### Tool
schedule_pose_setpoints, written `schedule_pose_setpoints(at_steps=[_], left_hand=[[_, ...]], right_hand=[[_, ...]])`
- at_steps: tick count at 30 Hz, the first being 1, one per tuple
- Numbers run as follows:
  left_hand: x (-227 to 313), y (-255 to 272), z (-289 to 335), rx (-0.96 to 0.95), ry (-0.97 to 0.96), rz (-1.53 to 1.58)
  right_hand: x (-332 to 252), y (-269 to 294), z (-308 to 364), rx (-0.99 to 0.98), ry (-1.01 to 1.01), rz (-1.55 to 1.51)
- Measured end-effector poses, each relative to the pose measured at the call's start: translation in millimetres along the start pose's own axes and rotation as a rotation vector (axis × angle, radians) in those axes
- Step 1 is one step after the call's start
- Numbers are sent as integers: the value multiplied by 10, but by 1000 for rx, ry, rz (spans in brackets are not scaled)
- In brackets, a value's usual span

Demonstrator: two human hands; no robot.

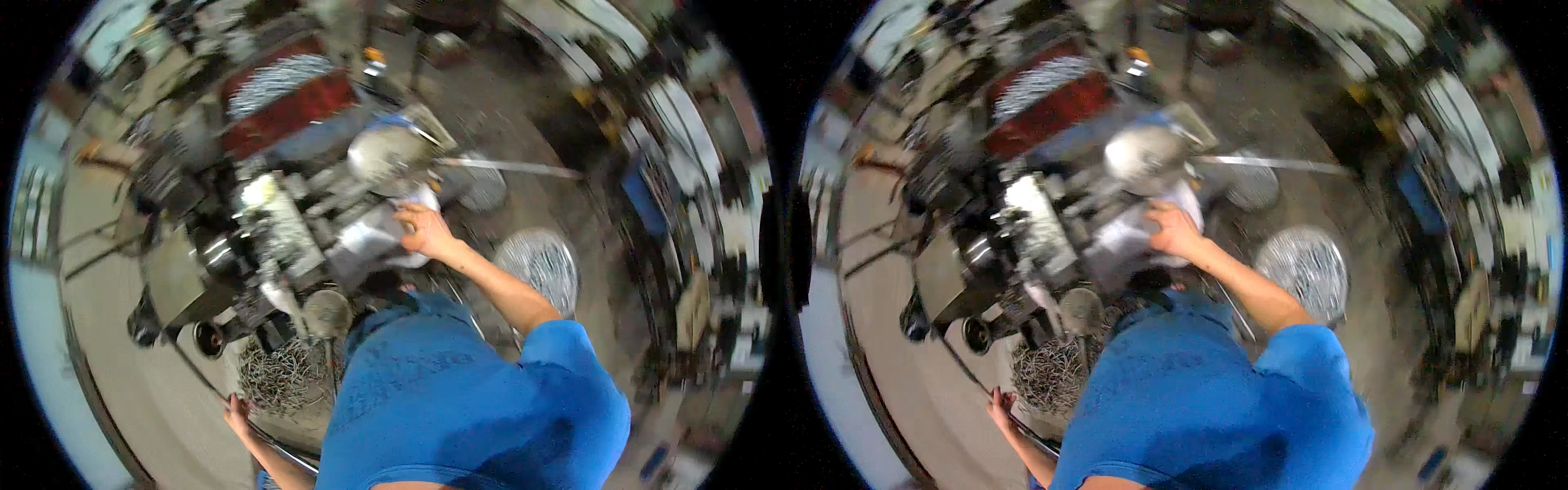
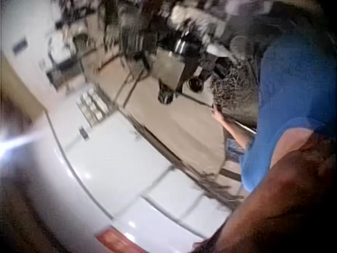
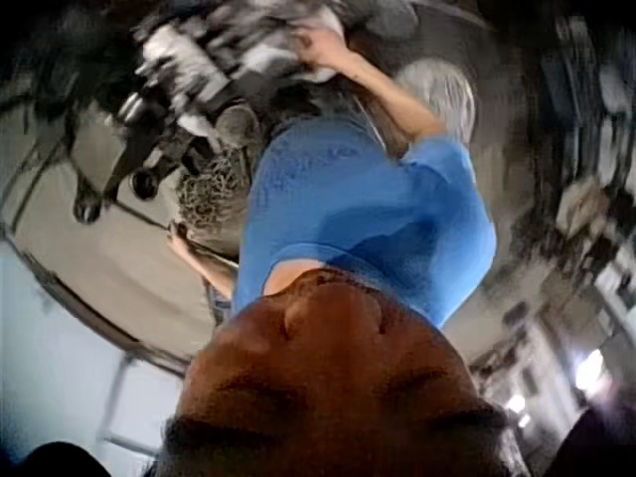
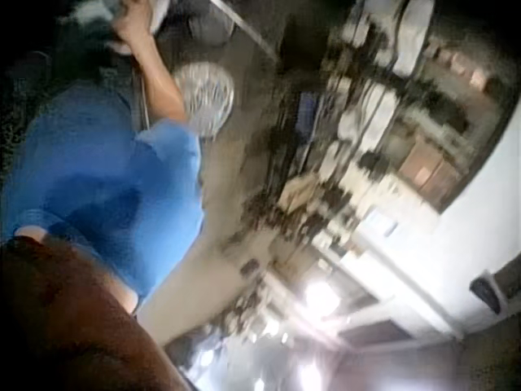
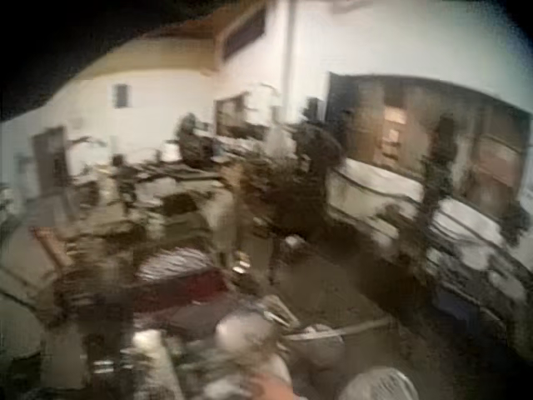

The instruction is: The person operates a manual lathe machine to thread or process metal rods, using levers to control the machine and handling finished parts.

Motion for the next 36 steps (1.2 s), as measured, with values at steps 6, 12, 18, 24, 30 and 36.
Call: schedule_pose_setpoints(at_steps=[6, 12, 18, 24, 30, 36], left_hand=[[-33, -73, -87, -80, 182, -76], [-21, 57, -292, 50, 246, -300], [2, -62, -69, 135, 205, -390], [-17, -58, -123, 163, 153, -353], [52, 379, -41, 116, 19, -793], [1402, -1637, 1503, -17, -415, -711]], right_hand=[[972, 50, 2975, -512, -878, 344], [1131, 491, 3903, -133, -1130, 329], [1488, 473, 4017, -247, -1311, 408], [1718, 221, 3850, -254, -1181, 459], [2020, 226, 4109, -399, -714, 523], [590, 513, 1638, -61, -209, -93]])
Point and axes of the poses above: each hand's wrist, its own z-axis away from the middle knuckle, its own y-axis out of the back of the hand, x = y × z, the point moved 3 cm from there along -z, towards the middle knuckle, and after that the axes turned 8 degrees about y, right-handed, at the moved point
